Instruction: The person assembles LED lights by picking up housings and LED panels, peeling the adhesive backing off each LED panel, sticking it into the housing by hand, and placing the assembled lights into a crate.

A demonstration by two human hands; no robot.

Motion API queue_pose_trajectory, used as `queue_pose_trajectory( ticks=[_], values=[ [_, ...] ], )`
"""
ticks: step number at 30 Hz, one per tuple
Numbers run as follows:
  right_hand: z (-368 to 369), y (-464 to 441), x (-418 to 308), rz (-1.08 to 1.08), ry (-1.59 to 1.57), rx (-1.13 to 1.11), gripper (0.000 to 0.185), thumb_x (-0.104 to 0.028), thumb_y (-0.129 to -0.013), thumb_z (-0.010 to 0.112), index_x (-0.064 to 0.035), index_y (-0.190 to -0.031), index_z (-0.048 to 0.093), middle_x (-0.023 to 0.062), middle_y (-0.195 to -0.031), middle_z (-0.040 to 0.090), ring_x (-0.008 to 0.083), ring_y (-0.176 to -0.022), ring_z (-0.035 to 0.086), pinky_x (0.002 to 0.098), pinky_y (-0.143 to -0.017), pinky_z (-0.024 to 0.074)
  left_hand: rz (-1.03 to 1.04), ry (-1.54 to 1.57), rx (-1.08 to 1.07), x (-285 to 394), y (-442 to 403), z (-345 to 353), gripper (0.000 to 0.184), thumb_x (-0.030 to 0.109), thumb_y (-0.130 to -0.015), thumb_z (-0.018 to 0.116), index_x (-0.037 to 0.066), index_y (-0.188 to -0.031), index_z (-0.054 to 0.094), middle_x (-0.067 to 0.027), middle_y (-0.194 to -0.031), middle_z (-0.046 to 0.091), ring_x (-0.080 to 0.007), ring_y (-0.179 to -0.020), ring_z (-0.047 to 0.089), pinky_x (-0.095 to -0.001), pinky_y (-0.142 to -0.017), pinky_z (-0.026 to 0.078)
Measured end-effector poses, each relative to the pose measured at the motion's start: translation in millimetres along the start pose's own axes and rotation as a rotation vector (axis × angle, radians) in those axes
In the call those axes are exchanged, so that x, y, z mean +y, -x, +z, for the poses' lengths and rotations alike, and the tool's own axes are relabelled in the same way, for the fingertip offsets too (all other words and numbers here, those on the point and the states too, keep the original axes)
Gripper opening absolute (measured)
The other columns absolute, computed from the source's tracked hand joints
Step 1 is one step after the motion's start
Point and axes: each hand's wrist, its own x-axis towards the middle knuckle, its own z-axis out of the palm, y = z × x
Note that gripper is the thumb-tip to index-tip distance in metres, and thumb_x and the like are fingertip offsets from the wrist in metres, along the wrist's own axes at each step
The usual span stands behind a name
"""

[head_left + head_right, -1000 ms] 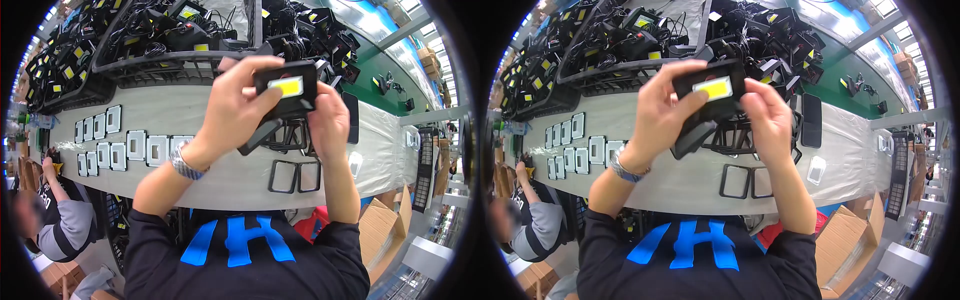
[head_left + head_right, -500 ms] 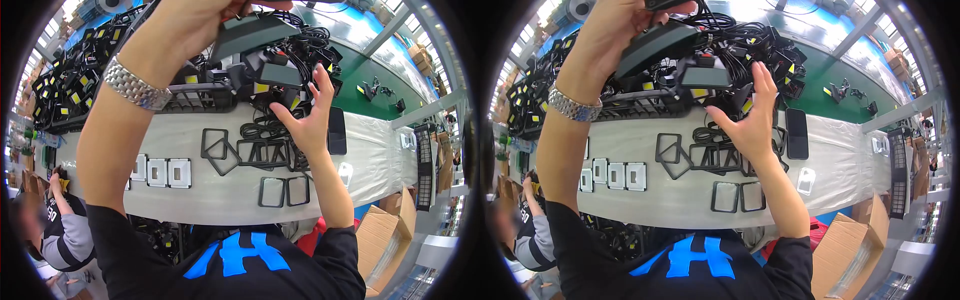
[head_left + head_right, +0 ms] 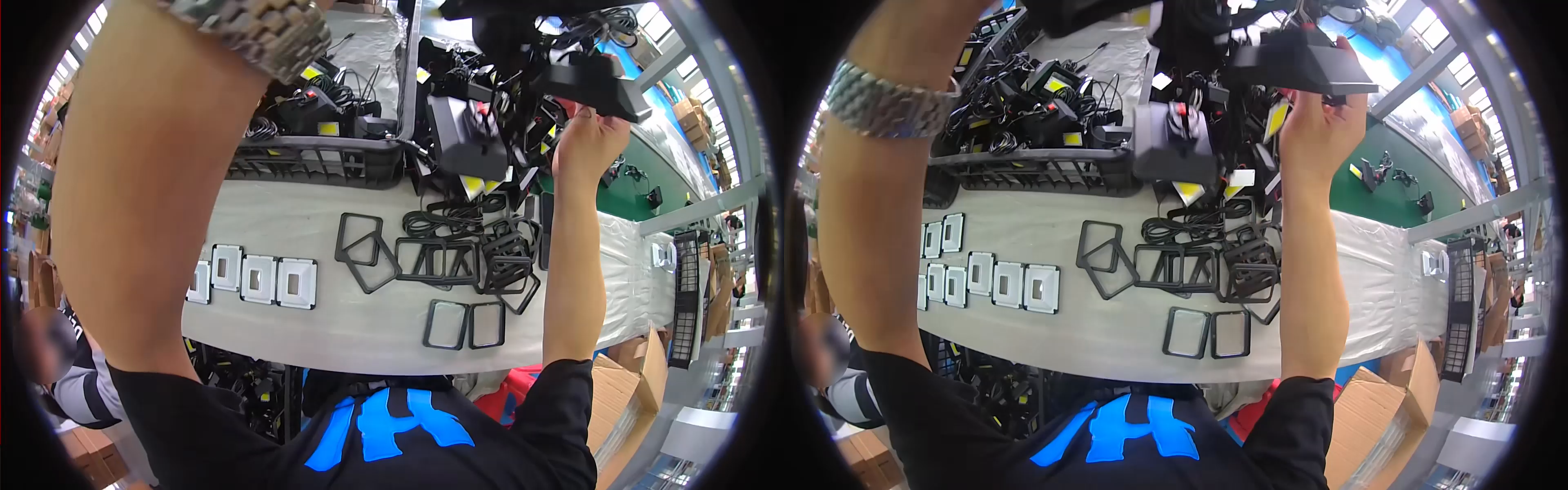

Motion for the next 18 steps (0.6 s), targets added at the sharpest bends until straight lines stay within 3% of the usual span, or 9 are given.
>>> queue_pose_trajectory(
  ticks=[4, 6, 7, 9, 11, 12, 13, 15, 18],
  values=[
    [-15.8, -8.5, 14.3, 0.163, 0.209, -0.022, 0.036, -0.004, -0.089, 0.059, -0.0016, -0.125, 0.054, 0.0090, -0.106, 0.062, 0.0111, -0.086, 0.061, 0.0231, -0.070, 0.0538, -0.097, 0.034, 0.056, -16.8, -23.3, -14.3, 0.016, 0.006, -0.089, 0.051, -0.008, -0.098, 0.051, -0.0107, -0.077, 0.055, -0.0124, -0.051, 0.053, -0.0221, -0.040, 0.046],
    [-21.9, 3.3, 36.2, 0.211, 0.285, -0.056, 0.034, -0.010, -0.089, 0.060, -0.0046, -0.122, 0.058, 0.0083, -0.104, 0.064, 0.0108, -0.085, 0.061, 0.0236, -0.068, 0.0521, -0.284, 0.060, 0.131, -54.8, -41.0, -29.6, 0.013, 0.004, -0.088, 0.054, -0.004, -0.098, 0.054, -0.0102, -0.077, 0.057, -0.0139, -0.058, 0.057, -0.0230, -0.042, 0.045],
    [-29.2, 9.4, 45.3, 0.255, 0.337, -0.116, 0.037, -0.013, -0.087, 0.063, -0.0034, -0.123, 0.058, 0.0087, -0.106, 0.064, 0.0131, -0.088, 0.061, 0.0264, -0.074, 0.0502, -0.394, 0.065, 0.174, -80.3, -54.2, -39.3, 0.012, 0.003, -0.087, 0.055, -0.003, -0.098, 0.055, -0.0102, -0.078, 0.058, -0.0146, -0.061, 0.059, -0.0235, -0.043, 0.044],
    [-36.3, 23.6, 55.9, 0.272, 0.512, -0.257, 0.042, -0.017, -0.086, 0.064, -0.0032, -0.125, 0.056, 0.0127, -0.115, 0.061, 0.0194, -0.098, 0.060, 0.0313, -0.088, 0.0460, -0.359, 0.010, 0.321, -122.8, -45.6, -46.3, 0.021, 0.002, -0.083, 0.063, -0.001, -0.103, 0.056, -0.0084, -0.082, 0.061, -0.0119, -0.052, 0.059, -0.0233, -0.048, 0.054],
    [-37.6, 39.6, 65.1, 0.310, 0.557, -0.209, 0.047, -0.021, -0.086, 0.064, -0.0028, -0.128, 0.052, 0.0155, -0.124, 0.055, 0.0253, -0.112, 0.053, 0.0361, -0.098, 0.0397, -0.399, 0.109, 0.313, -135.2, -36.9, -49.6, 0.015, 0.002, -0.084, 0.062, 0.001, -0.097, 0.054, -0.0067, -0.078, 0.058, -0.0099, -0.051, 0.055, -0.0233, -0.046, 0.054],
    [-31.5, 43.3, 49.7, 0.240, 0.623, -0.209, 0.051, -0.024, -0.086, 0.064, -0.0028, -0.130, 0.050, 0.0163, -0.126, 0.052, 0.0288, -0.120, 0.048, 0.0383, -0.101, 0.0369, -0.427, 0.098, 0.349, -147.4, -39.8, -55.1, 0.017, 0.004, -0.084, 0.063, 0.000, -0.099, 0.054, -0.0077, -0.080, 0.059, -0.0105, -0.053, 0.057, -0.0243, -0.048, 0.055],
    [-30.8, 50.6, 43.7, -0.001, 0.674, -0.245, 0.053, -0.024, -0.083, 0.068, -0.0020, -0.128, 0.050, 0.0157, -0.123, 0.053, 0.0297, -0.119, 0.047, 0.0396, -0.100, 0.0373, -0.437, 0.094, 0.338, -147.1, -37.8, -54.1, 0.017, 0.004, -0.084, 0.063, 0.000, -0.098, 0.054, -0.0075, -0.081, 0.059, -0.0104, -0.054, 0.057, -0.0246, -0.048, 0.056],
    [-21.5, 64.2, 26.0, -0.257, 0.638, -0.444, 0.059, -0.023, -0.077, 0.073, -0.0017, -0.127, 0.051, 0.0157, -0.122, 0.053, 0.0309, -0.115, 0.049, 0.0397, -0.099, 0.0382, -0.453, 0.086, 0.324, -141.4, -32.6, -52.5, 0.016, 0.005, -0.085, 0.062, 0.001, -0.098, 0.054, -0.0070, -0.081, 0.060, -0.0101, -0.054, 0.057, -0.0253, -0.049, 0.056],
    [-8.8, 75.6, 23.1, -0.070, 0.535, -0.558, 0.068, -0.018, -0.070, 0.079, -0.0043, -0.130, 0.050, 0.0128, -0.123, 0.053, 0.0256, -0.113, 0.053, 0.0341, -0.097, 0.0418, -0.410, 0.049, 0.241, -131.2, -29.8, -48.6, 0.015, 0.005, -0.086, 0.061, 0.002, -0.100, 0.056, -0.0064, -0.083, 0.062, -0.0123, -0.063, 0.064, -0.0265, -0.056, 0.058]
  ],
)
